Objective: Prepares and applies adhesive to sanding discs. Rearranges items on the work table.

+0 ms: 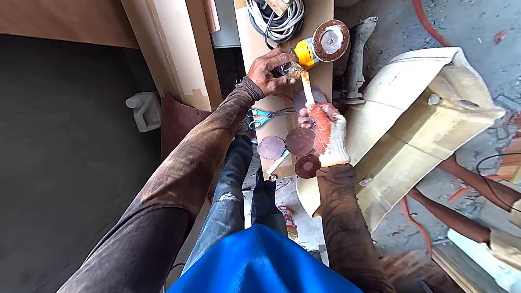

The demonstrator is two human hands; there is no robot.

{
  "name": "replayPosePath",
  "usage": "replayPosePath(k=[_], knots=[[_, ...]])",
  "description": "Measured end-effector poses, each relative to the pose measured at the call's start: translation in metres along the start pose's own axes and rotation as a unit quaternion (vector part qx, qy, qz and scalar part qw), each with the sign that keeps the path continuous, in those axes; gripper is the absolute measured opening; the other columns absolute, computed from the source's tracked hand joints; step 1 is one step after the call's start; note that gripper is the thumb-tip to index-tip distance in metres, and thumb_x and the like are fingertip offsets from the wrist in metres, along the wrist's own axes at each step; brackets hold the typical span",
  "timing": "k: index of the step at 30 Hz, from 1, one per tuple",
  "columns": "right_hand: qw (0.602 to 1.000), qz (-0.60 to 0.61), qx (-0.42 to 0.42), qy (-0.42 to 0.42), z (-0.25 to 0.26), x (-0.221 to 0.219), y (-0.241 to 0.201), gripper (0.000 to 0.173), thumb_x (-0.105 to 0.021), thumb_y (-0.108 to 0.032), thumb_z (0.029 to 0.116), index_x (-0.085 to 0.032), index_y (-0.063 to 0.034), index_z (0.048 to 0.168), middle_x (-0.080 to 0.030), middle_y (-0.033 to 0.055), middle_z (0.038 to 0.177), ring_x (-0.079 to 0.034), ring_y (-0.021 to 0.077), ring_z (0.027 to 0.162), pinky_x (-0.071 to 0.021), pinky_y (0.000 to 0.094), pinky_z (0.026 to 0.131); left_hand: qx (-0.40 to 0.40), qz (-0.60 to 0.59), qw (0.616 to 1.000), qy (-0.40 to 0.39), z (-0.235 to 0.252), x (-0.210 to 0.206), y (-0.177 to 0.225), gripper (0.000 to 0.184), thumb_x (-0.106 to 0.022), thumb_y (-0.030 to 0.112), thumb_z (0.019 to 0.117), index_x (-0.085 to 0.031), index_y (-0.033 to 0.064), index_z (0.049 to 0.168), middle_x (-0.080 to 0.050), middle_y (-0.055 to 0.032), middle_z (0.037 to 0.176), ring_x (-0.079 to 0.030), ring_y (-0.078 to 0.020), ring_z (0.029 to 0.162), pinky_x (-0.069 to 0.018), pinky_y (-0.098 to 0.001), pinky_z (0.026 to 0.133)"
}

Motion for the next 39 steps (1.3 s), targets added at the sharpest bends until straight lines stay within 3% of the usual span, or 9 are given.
replayPosePath(k=[8, 13, 17, 20, 22, 24, 26, 29, 39], knots=[[0.993, 0.037, 0.090, -0.072, 0.004, -0.026, 0.002, 0.031, -0.057, -0.013, 0.1027, -0.061, -0.0028, 0.132, -0.075, 0.0134, 0.110, -0.075, 0.0260, 0.095, -0.0634, 0.0416, 0.087, 0.011, 0.002, 1.000, -0.005, -0.001, 0.000, 0.000, 0.046, -0.082, 0.028, 0.0862, -0.071, 0.0034, 0.124, -0.067, -0.0155, 0.128, -0.066, -0.0200, 0.118, -0.0548, -0.0364, 0.102], [0.969, 0.178, 0.156, -0.072, -0.019, -0.016, -0.021, 0.029, -0.054, -0.011, 0.1022, -0.060, -0.0084, 0.131, -0.072, 0.0123, 0.117, -0.073, 0.0278, 0.100, -0.0620, 0.0451, 0.089, 0.012, -0.007, 1.000, 0.007, -0.002, -0.001, -0.004, 0.050, -0.081, 0.031, 0.0876, -0.070, 0.0004, 0.125, -0.070, -0.0145, 0.126, -0.066, -0.0186, 0.120, -0.0531, -0.0361, 0.106], [0.941, 0.221, 0.254, -0.037, -0.037, 0.004, -0.065, 0.022, -0.056, -0.023, 0.1049, -0.065, -0.0145, 0.123, -0.072, 0.0072, 0.105, -0.072, 0.0241, 0.093, -0.0627, 0.0433, 0.082, 0.032, -0.014, 0.999, -0.001, -0.003, 0.002, -0.001, 0.052, -0.080, 0.031, 0.0895, -0.068, -0.0006, 0.128, -0.070, -0.0139, 0.126, -0.068, -0.0159, 0.115, -0.0548, -0.0346, 0.104], [0.931, 0.077, 0.323, 0.150, -0.034, 0.020, -0.091, 0.016, -0.059, -0.014, 0.1030, -0.063, -0.0076, 0.117, -0.074, 0.0061, 0.091, -0.074, 0.0214, 0.077, -0.0656, 0.0397, 0.068, 0.038, -0.020, 0.999, -0.001, -0.001, 0.001, 0.002, 0.053, -0.079, 0.031, 0.0891, -0.067, -0.0001, 0.129, -0.071, -0.0136, 0.125, -0.070, -0.0155, 0.110, -0.0569, -0.0356, 0.099], [0.896, -0.166, 0.306, 0.273, -0.022, 0.029, -0.092, 0.023, -0.064, -0.013, 0.1011, -0.068, -0.0028, 0.122, -0.074, 0.0067, 0.101, -0.074, 0.0167, 0.082, -0.0660, 0.0369, 0.072, 0.047, -0.016, 0.999, 0.002, -0.001, 0.001, 0.003, 0.053, -0.082, 0.034, 0.0872, -0.069, 0.0026, 0.127, -0.071, -0.0115, 0.125, -0.070, -0.0144, 0.112, -0.0566, -0.0366, 0.101], [0.820, -0.394, 0.246, 0.334, -0.005, 0.030, -0.087, 0.030, -0.062, -0.025, 0.1021, -0.071, -0.0124, 0.128, -0.075, 0.0075, 0.113, -0.074, 0.0201, 0.092, -0.0615, 0.0446, 0.078, 0.051, -0.006, 0.999, 0.006, -0.002, 0.000, 0.003, 0.054, -0.083, 0.037, 0.0852, -0.070, 0.0034, 0.125, -0.071, -0.0110, 0.125, -0.069, -0.0145, 0.114, -0.0558, -0.0366, 0.103], [0.791, -0.485, 0.196, 0.318, 0.009, 0.025, -0.087, 0.034, -0.055, -0.028, 0.1041, -0.069, -0.0130, 0.132, -0.073, 0.0153, 0.115, -0.072, 0.0338, 0.099, -0.0570, 0.0578, 0.080, 0.048, 0.002, 0.999, 0.007, -0.003, 0.000, 0.001, 0.055, -0.083, 0.039, 0.0847, -0.071, 0.0023, 0.124, -0.070, -0.0129, 0.127, -0.067, -0.0175, 0.121, -0.0532, -0.0387, 0.107], [0.778, -0.535, 0.160, 0.287, 0.025, 0.017, -0.086, 0.037, -0.052, -0.028, 0.1033, -0.067, -0.0095, 0.132, -0.071, 0.0204, 0.112, -0.069, 0.0405, 0.099, -0.0542, 0.0617, 0.077, 0.051, 0.000, 0.999, 0.003, -0.004, 0.000, 0.000, 0.053, -0.082, 0.038, 0.0856, -0.071, 0.0030, 0.124, -0.070, -0.0123, 0.128, -0.066, -0.0176, 0.123, -0.0525, -0.0391, 0.109], [0.716, -0.618, 0.151, 0.288, 0.081, 0.002, -0.090, 0.033, -0.053, -0.033, 0.1013, -0.075, -0.0178, 0.120, -0.075, 0.0111, 0.106, -0.072, 0.0327, 0.096, -0.0537, 0.0544, 0.080, 0.047, -0.010, 0.999, 0.005, -0.004, 0.000, -0.001, 0.053, -0.084, 0.035, 0.0852, -0.071, -0.0001, 0.123, -0.070, -0.0155, 0.128, -0.064, -0.0212, 0.127, -0.0496, -0.0400, 0.112]])
Point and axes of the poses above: each hand's wrist, its own z-axis towards the middle knuckle, its own x-axis out of the back of the hand, y = z × x, the point moved 2 cm from there along z, towards the middle knuckle
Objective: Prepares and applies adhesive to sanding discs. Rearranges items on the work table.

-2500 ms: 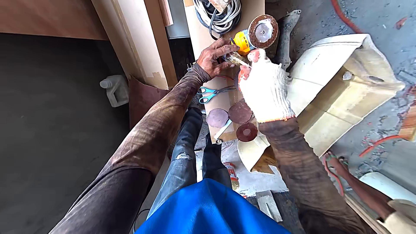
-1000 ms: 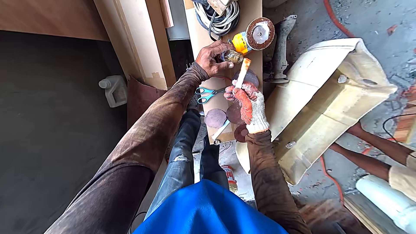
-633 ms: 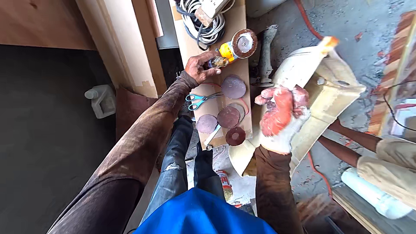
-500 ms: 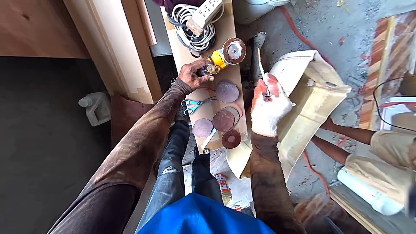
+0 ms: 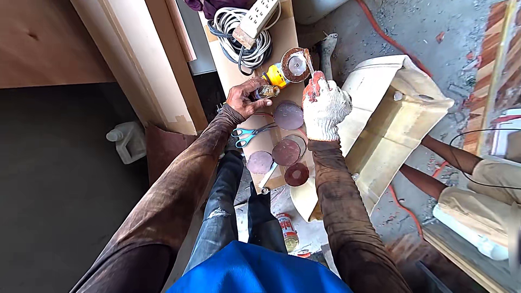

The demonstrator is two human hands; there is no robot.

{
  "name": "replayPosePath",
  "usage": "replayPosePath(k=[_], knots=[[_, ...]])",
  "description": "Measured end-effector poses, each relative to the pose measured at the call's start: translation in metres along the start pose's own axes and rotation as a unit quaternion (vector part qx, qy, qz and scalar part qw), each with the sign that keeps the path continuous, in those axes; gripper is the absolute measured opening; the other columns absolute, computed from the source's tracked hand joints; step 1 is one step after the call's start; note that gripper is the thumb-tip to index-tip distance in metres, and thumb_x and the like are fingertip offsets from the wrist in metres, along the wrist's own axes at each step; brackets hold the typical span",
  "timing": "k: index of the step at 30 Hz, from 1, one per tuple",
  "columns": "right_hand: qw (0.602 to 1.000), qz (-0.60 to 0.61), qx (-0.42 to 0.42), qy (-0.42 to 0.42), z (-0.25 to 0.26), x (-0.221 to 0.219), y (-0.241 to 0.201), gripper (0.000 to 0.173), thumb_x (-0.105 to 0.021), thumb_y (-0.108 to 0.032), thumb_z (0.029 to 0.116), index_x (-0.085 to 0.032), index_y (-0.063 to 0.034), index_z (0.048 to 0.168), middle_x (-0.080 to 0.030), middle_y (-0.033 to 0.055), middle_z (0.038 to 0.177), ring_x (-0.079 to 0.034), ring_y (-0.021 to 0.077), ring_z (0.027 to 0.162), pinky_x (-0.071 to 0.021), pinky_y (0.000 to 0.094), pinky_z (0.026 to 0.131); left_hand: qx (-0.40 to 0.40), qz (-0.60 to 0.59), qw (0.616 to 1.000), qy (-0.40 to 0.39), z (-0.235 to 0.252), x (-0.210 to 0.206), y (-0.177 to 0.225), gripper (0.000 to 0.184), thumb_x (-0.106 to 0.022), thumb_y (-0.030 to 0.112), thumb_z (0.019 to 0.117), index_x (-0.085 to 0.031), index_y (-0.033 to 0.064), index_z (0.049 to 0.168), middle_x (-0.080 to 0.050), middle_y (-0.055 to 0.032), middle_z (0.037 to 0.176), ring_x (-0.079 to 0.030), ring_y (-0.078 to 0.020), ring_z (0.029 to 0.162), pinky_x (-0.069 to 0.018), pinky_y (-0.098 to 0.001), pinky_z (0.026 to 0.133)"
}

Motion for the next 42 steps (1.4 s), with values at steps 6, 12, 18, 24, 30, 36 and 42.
replayPosePath(k=[6, 12, 18, 24, 30, 36, 42], knots=[[0.997, -0.025, 0.068, -0.013, 0.003, -0.003, 0.004, 0.031, -0.056, -0.026, 0.0959, -0.075, -0.0139, 0.116, -0.075, 0.0128, 0.105, -0.072, 0.0342, 0.094, -0.0536, 0.0560, 0.079, 0.000, -0.014, 1.000, 0.001, 0.000, 0.000, -0.001, 0.051, -0.083, 0.033, 0.0854, -0.071, 0.0002, 0.122, -0.070, -0.0146, 0.127, -0.063, -0.0204, 0.127, -0.0496, -0.0390, 0.112], [0.995, -0.029, 0.088, 0.023, 0.004, -0.002, -0.004, 0.030, -0.053, -0.025, 0.0980, -0.077, -0.0128, 0.112, -0.075, 0.0125, 0.097, -0.072, 0.0325, 0.089, -0.0531, 0.0527, 0.076, 0.007, -0.008, 1.000, 0.001, 0.000, -0.001, 0.001, 0.052, -0.083, 0.034, 0.0853, -0.071, 0.0009, 0.123, -0.070, -0.0135, 0.128, -0.063, -0.0200, 0.128, -0.0478, -0.0393, 0.114], [0.991, -0.020, 0.131, 0.017, 0.005, -0.004, -0.010, 0.028, -0.056, -0.025, 0.0971, -0.076, -0.0142, 0.112, -0.075, 0.0122, 0.098, -0.071, 0.0329, 0.088, -0.0528, 0.0533, 0.076, 0.010, -0.006, 1.000, -0.001, 0.000, 0.000, 0.000, 0.053, -0.083, 0.036, 0.0854, -0.071, 0.0011, 0.124, -0.070, -0.0135, 0.129, -0.063, -0.0201, 0.127, -0.0495, -0.0397, 0.112], [0.991, -0.051, 0.122, 0.030, 0.005, -0.010, 0.004, 0.031, -0.053, -0.025, 0.1002, -0.075, -0.0171, 0.120, -0.075, 0.0116, 0.096, -0.071, 0.0330, 0.086, -0.0523, 0.0527, 0.073, 0.014, 0.002, 1.000, -0.008, 0.001, 0.000, 0.000, 0.053, -0.082, 0.037, 0.0863, -0.070, 0.0030, 0.126, -0.070, -0.0121, 0.130, -0.064, -0.0181, 0.125, -0.0509, -0.0390, 0.110], [0.976, -0.068, 0.206, 0.000, 0.021, 0.001, 0.023, 0.027, -0.055, -0.021, 0.0992, -0.073, -0.0114, 0.115, -0.073, 0.0161, 0.098, -0.070, 0.0391, 0.088, -0.0519, 0.0570, 0.074, 0.008, -0.004, 1.000, -0.004, 0.001, 0.001, 0.001, 0.053, -0.082, 0.037, 0.0865, -0.071, 0.0020, 0.124, -0.070, -0.0126, 0.128, -0.065, -0.0179, 0.123, -0.0517, -0.0377, 0.109], [0.974, 0.222, 0.035, -0.025, 0.027, 0.017, 0.058, 0.030, -0.057, -0.030, 0.1032, -0.074, -0.0144, 0.122, -0.076, 0.0067, 0.109, -0.073, 0.0189, 0.098, -0.0597, 0.0418, 0.088, 0.012, -0.006, 1.000, 0.000, 0.000, -0.001, 0.000, 0.052, -0.083, 0.037, 0.0861, -0.071, 0.0034, 0.124, -0.071, -0.0110, 0.127, -0.066, -0.0163, 0.122, -0.0524, -0.0371, 0.109], [0.747, 0.621, -0.142, -0.190, 0.056, -0.020, 0.064, 0.017, -0.058, -0.025, 0.1042, -0.065, -0.0093, 0.104, -0.060, -0.0030, 0.066, -0.058, 0.0102, 0.053, -0.0539, 0.0264, 0.050, 0.016, -0.011, 1.000, 0.001, 0.001, 0.000, 0.000, 0.052, -0.083, 0.035, 0.0855, -0.071, 0.0033, 0.124, -0.071, -0.0108, 0.127, -0.067, -0.0156, 0.120, -0.0538, -0.0369, 0.107]])
Point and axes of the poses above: each hand's wrist, its own z-axis towards the middle knuckle, its own x-axis out of the back of the hand, y = z × x, the point moved 2 cm from there along z, towards the middle knuckle
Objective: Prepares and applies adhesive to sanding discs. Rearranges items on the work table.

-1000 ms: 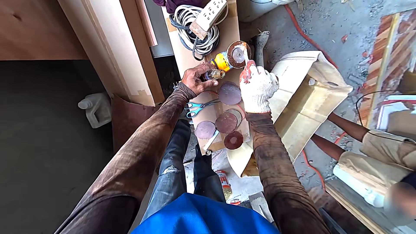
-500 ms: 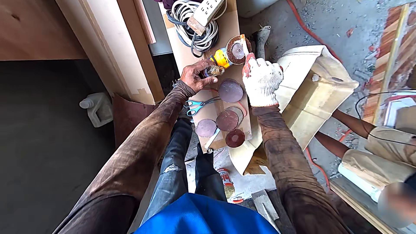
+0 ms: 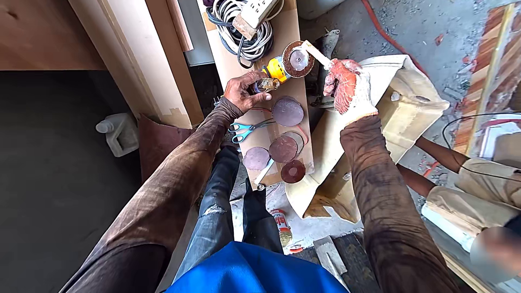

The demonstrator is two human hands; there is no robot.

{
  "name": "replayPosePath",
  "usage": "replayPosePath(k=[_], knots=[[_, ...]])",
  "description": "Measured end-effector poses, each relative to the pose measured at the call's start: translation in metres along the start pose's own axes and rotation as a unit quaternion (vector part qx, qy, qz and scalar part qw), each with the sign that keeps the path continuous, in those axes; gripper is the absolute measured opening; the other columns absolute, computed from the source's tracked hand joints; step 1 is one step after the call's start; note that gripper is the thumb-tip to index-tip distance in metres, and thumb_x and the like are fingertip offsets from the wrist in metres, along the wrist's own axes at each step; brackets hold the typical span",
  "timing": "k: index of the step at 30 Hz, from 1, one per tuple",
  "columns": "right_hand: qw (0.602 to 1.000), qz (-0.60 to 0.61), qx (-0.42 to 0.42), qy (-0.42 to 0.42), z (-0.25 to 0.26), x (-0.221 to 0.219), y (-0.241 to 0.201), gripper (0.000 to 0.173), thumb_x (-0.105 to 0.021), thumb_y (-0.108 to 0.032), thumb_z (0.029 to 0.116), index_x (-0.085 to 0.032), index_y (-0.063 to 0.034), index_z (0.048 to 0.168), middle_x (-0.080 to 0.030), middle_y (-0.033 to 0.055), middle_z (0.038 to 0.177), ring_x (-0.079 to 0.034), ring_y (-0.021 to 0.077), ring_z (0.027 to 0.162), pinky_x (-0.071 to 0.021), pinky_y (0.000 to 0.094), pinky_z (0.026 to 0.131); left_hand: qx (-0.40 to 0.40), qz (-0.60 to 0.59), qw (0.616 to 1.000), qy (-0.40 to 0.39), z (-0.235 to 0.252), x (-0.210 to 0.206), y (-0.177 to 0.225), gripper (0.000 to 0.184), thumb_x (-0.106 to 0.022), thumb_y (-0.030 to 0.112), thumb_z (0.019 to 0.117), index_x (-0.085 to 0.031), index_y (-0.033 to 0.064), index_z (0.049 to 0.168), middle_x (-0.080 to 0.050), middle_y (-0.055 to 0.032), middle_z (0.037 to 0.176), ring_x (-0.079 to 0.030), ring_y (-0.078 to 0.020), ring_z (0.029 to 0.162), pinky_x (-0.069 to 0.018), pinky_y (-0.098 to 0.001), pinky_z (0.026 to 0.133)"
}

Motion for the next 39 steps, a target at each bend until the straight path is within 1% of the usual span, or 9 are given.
replayPosePath(k=[2, 7, 14, 18, 21, 26, 29, 33, 39], knots=[[0.999, 0.025, -0.036, -0.021, 0.009, 0.002, 0.010, 0.016, -0.057, -0.026, 0.1050, -0.062, -0.0109, 0.105, -0.057, -0.0037, 0.065, -0.057, 0.0093, 0.051, -0.0529, 0.0251, 0.048, -0.004, 0.001, 1.000, 0.002, 0.000, -0.001, -0.001, 0.052, -0.083, 0.035, 0.0854, -0.071, 0.0032, 0.124, -0.071, -0.0110, 0.126, -0.067, -0.0156, 0.119, -0.0542, -0.0364, 0.106], [0.994, 0.024, -0.106, -0.002, 0.013, 0.012, 0.020, 0.018, -0.058, -0.033, 0.1041, -0.062, -0.0155, 0.103, -0.052, -0.0064, 0.065, -0.052, 0.0068, 0.049, -0.0497, 0.0233, 0.045, 0.004, 0.006, 1.000, 0.001, 0.001, 0.001, 0.001, 0.053, -0.083, 0.036, 0.0852, -0.070, 0.0029, 0.125, -0.071, -0.0112, 0.126, -0.067, -0.0157, 0.119, -0.0543, -0.0369, 0.106], [0.993, -0.042, -0.113, 0.010, 0.021, 0.000, -0.002, 0.017, -0.061, -0.031, 0.1017, -0.064, -0.0139, 0.102, -0.054, -0.0054, 0.063, -0.052, 0.0069, 0.046, -0.0491, 0.0232, 0.042, 0.012, 0.005, 1.000, 0.001, 0.000, 0.000, 0.001, 0.053, -0.083, 0.036, 0.0848, -0.070, 0.0031, 0.125, -0.071, -0.0115, 0.126, -0.068, -0.0153, 0.117, -0.0548, -0.0367, 0.104], [0.986, -0.032, -0.166, 0.010, 0.023, 0.002, -0.006, 0.019, -0.059, -0.034, 0.1024, -0.063, -0.0166, 0.098, -0.050, -0.0062, 0.063, -0.048, 0.0057, 0.045, -0.0463, 0.0222, 0.040, 0.008, -0.001, 1.000, 0.000, 0.000, 0.001, 0.001, 0.053, -0.083, 0.035, 0.0853, -0.070, 0.0022, 0.125, -0.071, -0.0116, 0.125, -0.068, -0.0152, 0.117, -0.0551, -0.0360, 0.104], [0.979, -0.044, -0.197, 0.024, 0.008, 0.006, -0.014, 0.020, -0.055, -0.034, 0.1048, -0.061, -0.0184, 0.094, -0.049, -0.0076, 0.063, -0.048, 0.0045, 0.046, -0.0474, 0.0200, 0.044, 0.010, -0.002, 1.000, 0.002, 0.000, 0.001, 0.001, 0.053, -0.084, 0.034, 0.0848, -0.070, 0.0022, 0.125, -0.071, -0.0115, 0.125, -0.068, -0.0150, 0.117, -0.0548, -0.0361, 0.104], [0.986, -0.052, -0.156, 0.008, 0.023, -0.005, -0.003, 0.018, -0.060, -0.033, 0.1019, -0.063, -0.0151, 0.099, -0.052, -0.0055, 0.063, -0.049, 0.0063, 0.044, -0.0465, 0.0225, 0.040, 0.003, -0.002, 1.000, 0.010, 0.000, 0.000, 0.001, 0.052, -0.084, 0.033, 0.0847, -0.070, 0.0013, 0.124, -0.071, -0.0122, 0.125, -0.068, -0.0161, 0.118, -0.0548, -0.0362, 0.105], [0.985, -0.068, -0.157, 0.007, 0.023, -0.008, -0.007, 0.020, -0.060, -0.035, 0.1019, -0.064, -0.0156, 0.097, -0.052, -0.0064, 0.062, -0.050, 0.0059, 0.044, -0.0466, 0.0223, 0.040, 0.002, -0.008, 1.000, 0.009, 0.000, 0.000, 0.000, 0.052, -0.084, 0.032, 0.0846, -0.070, 0.0012, 0.123, -0.071, -0.0122, 0.124, -0.068, -0.0159, 0.117, -0.0552, -0.0360, 0.104], [0.984, -0.033, -0.176, 0.027, 0.015, 0.002, -0.002, 0.021, -0.058, -0.036, 0.1029, -0.064, -0.0169, 0.098, -0.050, -0.0067, 0.063, -0.047, 0.0057, 0.044, -0.0461, 0.0220, 0.040, 0.002, -0.007, 1.000, 0.008, 0.000, -0.001, -0.001, 0.053, -0.084, 0.034, 0.0847, -0.070, 0.0014, 0.124, -0.071, -0.0120, 0.125, -0.068, -0.0156, 0.116, -0.0554, -0.0360, 0.104], [0.986, -0.068, -0.150, 0.015, 0.012, -0.024, -0.005, 0.019, -0.062, -0.032, 0.0999, -0.066, -0.0147, 0.093, -0.054, -0.0053, 0.060, -0.051, 0.0070, 0.044, -0.0466, 0.0238, 0.040, 0.009, -0.011, 1.000, 0.005, 0.001, 0.000, 0.001, 0.052, -0.085, 0.031, 0.0845, -0.070, 0.0014, 0.125, -0.072, -0.0113, 0.124, -0.069, -0.0151, 0.115, -0.0557, -0.0364, 0.103]])
Point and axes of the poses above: each hand's wrist, its own z-axis towards the middle knuckle, its own x-axis out of the back of the hand, y = z × x, the point moved 2 cm from there along z, towards the middle knuckle
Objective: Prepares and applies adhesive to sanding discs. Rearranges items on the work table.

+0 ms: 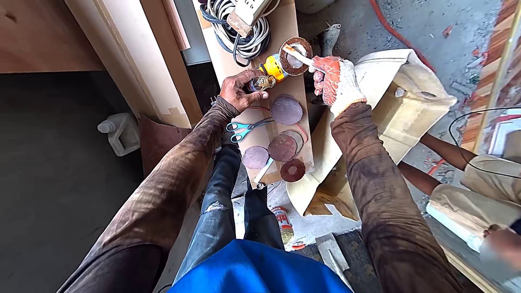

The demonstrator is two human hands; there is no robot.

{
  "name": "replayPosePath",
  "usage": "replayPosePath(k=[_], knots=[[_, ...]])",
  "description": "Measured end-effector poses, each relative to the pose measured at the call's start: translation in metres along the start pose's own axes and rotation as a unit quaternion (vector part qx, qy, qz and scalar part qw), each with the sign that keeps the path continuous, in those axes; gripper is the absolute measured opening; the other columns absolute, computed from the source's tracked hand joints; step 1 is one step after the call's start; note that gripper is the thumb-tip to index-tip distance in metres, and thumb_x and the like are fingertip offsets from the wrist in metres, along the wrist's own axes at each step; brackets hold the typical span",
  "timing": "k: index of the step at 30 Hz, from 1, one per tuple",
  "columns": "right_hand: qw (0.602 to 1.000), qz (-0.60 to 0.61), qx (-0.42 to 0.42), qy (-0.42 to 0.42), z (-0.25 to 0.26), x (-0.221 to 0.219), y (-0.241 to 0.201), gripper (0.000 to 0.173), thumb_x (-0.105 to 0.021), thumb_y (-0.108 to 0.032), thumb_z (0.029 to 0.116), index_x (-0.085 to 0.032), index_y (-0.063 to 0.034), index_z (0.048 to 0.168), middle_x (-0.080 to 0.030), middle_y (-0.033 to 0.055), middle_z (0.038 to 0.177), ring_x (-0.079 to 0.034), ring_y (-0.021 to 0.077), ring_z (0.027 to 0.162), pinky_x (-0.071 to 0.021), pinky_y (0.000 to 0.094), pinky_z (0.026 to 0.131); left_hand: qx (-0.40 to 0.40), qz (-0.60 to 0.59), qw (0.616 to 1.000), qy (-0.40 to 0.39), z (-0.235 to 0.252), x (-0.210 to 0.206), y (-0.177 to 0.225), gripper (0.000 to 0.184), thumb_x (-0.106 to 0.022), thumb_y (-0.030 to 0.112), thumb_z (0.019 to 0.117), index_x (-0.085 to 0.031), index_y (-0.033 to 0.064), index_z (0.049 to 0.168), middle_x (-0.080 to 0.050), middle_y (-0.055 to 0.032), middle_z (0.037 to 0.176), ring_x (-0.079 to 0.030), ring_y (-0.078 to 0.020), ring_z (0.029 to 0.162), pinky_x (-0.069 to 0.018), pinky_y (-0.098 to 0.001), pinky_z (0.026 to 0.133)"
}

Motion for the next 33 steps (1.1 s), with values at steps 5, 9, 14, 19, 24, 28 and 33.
replayPosePath(k=[5, 9, 14, 19, 24, 28, 33], knots=[[0.999, 0.029, -0.015, 0.033, -0.001, 0.004, 0.002, 0.018, -0.061, -0.032, 0.1006, -0.065, -0.0149, 0.096, -0.052, -0.0057, 0.061, -0.049, 0.0070, 0.043, -0.0465, 0.0237, 0.039, 0.002, -0.007, 1.000, 0.000, -0.001, -0.001, 0.000, 0.052, -0.085, 0.031, 0.0844, -0.070, 0.0008, 0.124, -0.072, -0.0114, 0.124, -0.069, -0.0151, 0.115, -0.0561, -0.0359, 0.103], [0.999, 0.013, -0.014, 0.036, -0.005, 0.002, 0.002, 0.018, -0.062, -0.033, 0.1003, -0.066, -0.0157, 0.096, -0.053, -0.0059, 0.062, -0.050, 0.0065, 0.045, -0.0472, 0.0237, 0.040, 0.001, 0.001, 1.000, 0.004, -0.001, -0.001, -0.001, 0.053, -0.084, 0.033, 0.0846, -0.070, 0.0012, 0.124, -0.071, -0.0117, 0.125, -0.068, -0.0159, 0.118, -0.0548, -0.0366, 0.105], [0.998, 0.014, 0.003, 0.054, -0.006, 0.002, 0.000, 0.018, -0.062, -0.031, 0.1004, -0.066, -0.0144, 0.096, -0.054, -0.0056, 0.061, -0.051, 0.0067, 0.044, -0.0468, 0.0239, 0.040, 0.007, 0.006, 1.000, 0.001, 0.000, 0.000, 0.001, 0.053, -0.084, 0.033, 0.0850, -0.070, 0.0018, 0.125, -0.071, -0.0120, 0.126, -0.067, -0.0158, 0.119, -0.0540, -0.0365, 0.106], [0.958, -0.129, 0.212, 0.145, -0.032, 0.013, -0.009, 0.024, -0.057, -0.030, 0.1037, -0.070, -0.0101, 0.107, -0.069, -0.0026, 0.082, -0.067, 0.0071, 0.068, -0.0595, 0.0268, 0.063, 0.005, -0.009, 1.000, 0.008, 0.000, 0.000, 0.000, 0.052, -0.085, 0.031, 0.0841, -0.070, 0.0012, 0.123, -0.072, -0.0109, 0.123, -0.069, -0.0143, 0.115, -0.0559, -0.0351, 0.103], [0.723, -0.523, 0.394, 0.219, -0.060, -0.004, 0.011, 0.030, -0.059, -0.024, 0.0964, -0.074, -0.0079, 0.117, -0.073, 0.0190, 0.102, -0.070, 0.0395, 0.095, -0.0532, 0.0579, 0.081, 0.007, 0.000, 1.000, -0.003, -0.001, 0.000, 0.002, 0.053, -0.084, 0.034, 0.0851, -0.070, 0.0019, 0.125, -0.072, -0.0108, 0.124, -0.068, -0.0141, 0.115, -0.0550, -0.0357, 0.104], [0.681, -0.548, 0.414, 0.252, -0.057, -0.019, 0.017, 0.026, -0.059, -0.026, 0.0970, -0.076, -0.0104, 0.110, -0.074, 0.0154, 0.098, -0.070, 0.0366, 0.092, -0.0525, 0.0549, 0.079, 0.010, 0.000, 1.000, -0.001, -0.001, 0.001, 0.001, 0.053, -0.084, 0.034, 0.0846, -0.070, 0.0009, 0.124, -0.072, -0.0123, 0.124, -0.069, -0.0151, 0.115, -0.0556, -0.0362, 0.103], [0.662, -0.563, 0.459, 0.184, -0.054, -0.036, 0.024, 0.024, -0.056, -0.019, 0.0982, -0.075, -0.0073, 0.107, -0.073, 0.0170, 0.095, -0.070, 0.0379, 0.087, -0.0531, 0.0546, 0.075, 0.010, 0.007, 1.000, 0.000, -0.001, 0.000, 0.000, 0.054, -0.084, 0.035, 0.0845, -0.070, 0.0012, 0.125, -0.072, -0.0122, 0.124, -0.069, -0.0154, 0.115, -0.0554, -0.0364, 0.103]])
Point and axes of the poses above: each hand's wrist, its own z-axis towards the middle knuckle, its own x-axis out of the back of the hand, y = z × x, the point moved 2 cm from there along z, towards the middle knuckle
